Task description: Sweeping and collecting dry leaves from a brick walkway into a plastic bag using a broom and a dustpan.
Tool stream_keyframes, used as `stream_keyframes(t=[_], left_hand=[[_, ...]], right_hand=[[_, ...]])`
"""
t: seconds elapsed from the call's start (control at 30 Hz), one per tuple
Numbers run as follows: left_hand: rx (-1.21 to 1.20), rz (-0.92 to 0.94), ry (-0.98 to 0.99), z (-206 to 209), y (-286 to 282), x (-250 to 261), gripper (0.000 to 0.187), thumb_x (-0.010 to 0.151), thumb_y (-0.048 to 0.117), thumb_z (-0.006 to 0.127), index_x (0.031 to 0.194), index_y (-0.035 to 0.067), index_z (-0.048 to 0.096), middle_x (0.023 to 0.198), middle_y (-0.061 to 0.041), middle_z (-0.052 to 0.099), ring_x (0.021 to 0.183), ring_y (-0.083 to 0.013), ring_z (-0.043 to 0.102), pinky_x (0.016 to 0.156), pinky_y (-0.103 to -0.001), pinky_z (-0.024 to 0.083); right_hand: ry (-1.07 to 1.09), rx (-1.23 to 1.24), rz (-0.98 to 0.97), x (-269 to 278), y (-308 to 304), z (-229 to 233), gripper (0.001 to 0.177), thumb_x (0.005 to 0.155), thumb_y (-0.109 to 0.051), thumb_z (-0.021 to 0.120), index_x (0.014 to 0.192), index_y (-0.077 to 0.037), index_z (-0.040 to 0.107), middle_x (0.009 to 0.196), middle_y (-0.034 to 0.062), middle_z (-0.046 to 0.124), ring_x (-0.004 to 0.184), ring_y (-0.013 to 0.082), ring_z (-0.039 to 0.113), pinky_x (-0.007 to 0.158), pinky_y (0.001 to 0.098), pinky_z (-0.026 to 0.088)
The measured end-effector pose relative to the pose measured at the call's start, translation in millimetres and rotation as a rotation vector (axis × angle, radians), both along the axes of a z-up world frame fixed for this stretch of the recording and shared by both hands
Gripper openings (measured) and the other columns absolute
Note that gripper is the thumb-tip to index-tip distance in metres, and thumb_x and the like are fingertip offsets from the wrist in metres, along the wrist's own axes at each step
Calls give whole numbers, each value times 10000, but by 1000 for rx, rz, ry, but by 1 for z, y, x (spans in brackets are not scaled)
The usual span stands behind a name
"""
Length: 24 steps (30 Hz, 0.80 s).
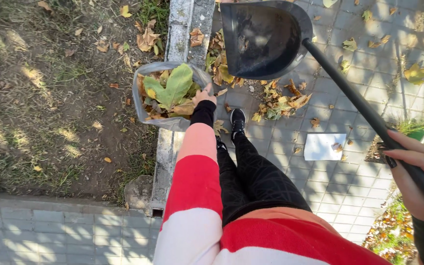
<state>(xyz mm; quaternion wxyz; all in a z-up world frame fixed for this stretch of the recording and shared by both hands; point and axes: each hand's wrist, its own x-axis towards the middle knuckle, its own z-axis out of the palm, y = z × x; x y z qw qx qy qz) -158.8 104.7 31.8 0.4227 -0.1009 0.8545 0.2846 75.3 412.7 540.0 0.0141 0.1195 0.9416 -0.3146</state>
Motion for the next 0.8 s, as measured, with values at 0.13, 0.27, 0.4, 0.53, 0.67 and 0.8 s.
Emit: stream_keyframes(t=[0.13, 0.27, 0.4, 0.53, 0.67, 0.8], left_hand=[[-66, 80, -26, -22, 4, -14, 674, 908, 224, 659, 1514, 421, 441, 1668, -25, 279, 1448, -343, 331, 1180, -555, 287], [-36, 66, 230, 5, 9, -22, 615, 909, 188, 655, 1493, 269, 480, 1654, 22, 313, 1418, -315, 378, 1124, -548, 343], [14, -13, 301, 44, 8, -22, 690, 858, 156, 674, 1505, 283, 471, 1639, 53, 338, 1397, -273, 428, 1071, -564, 389], [139, 43, 486, -2, -8, -5, 644, 845, 61, 648, 1464, 215, 559, 1582, -15, 466, 1357, -304, 494, 1111, -477, 416], [360, 70, 636, -14, -14, 5, 618, 837, 25, 671, 1439, 141, 596, 1498, -102, 553, 1379, -319, 543, 1159, -381, 431], [450, 86, 627, 46, -17, 2, 582, 853, 69, 723, 1416, 137, 590, 1493, -75, 561, 1372, -300, 554, 1144, -381, 457]], right_hand=[[-5, 9, -22, -9, 9, -5, 115, 988, 70, 663, 1076, -3, 671, 1381, 206, 672, 1120, 222, 709, 981, 269, 551], [-58, 43, -52, -25, 2, -1, 146, 950, 63, 687, 1078, -5, 701, 1337, 182, 703, 1079, 195, 715, 948, 253, 550], [-24, -19, -63, -42, -2, 0, 147, 944, 50, 693, 1080, -3, 705, 1296, 166, 707, 1095, 177, 711, 969, 241, 548], [-62, -46, -74, -41, 7, -5, 169, 939, 43, 685, 1092, -19, 719, 1293, 160, 718, 1066, 166, 721, 917, 228, 558], [-93, -43, -66, -51, 4, -3, 209, 909, 42, 684, 1103, -26, 723, 1301, 162, 718, 1050, 166, 724, 884, 233, 558], [-59, -53, -32, -50, 5, -6, 183, 923, 43, 681, 1090, -20, 719, 1304, 161, 715, 1081, 168, 721, 915, 236, 554]])
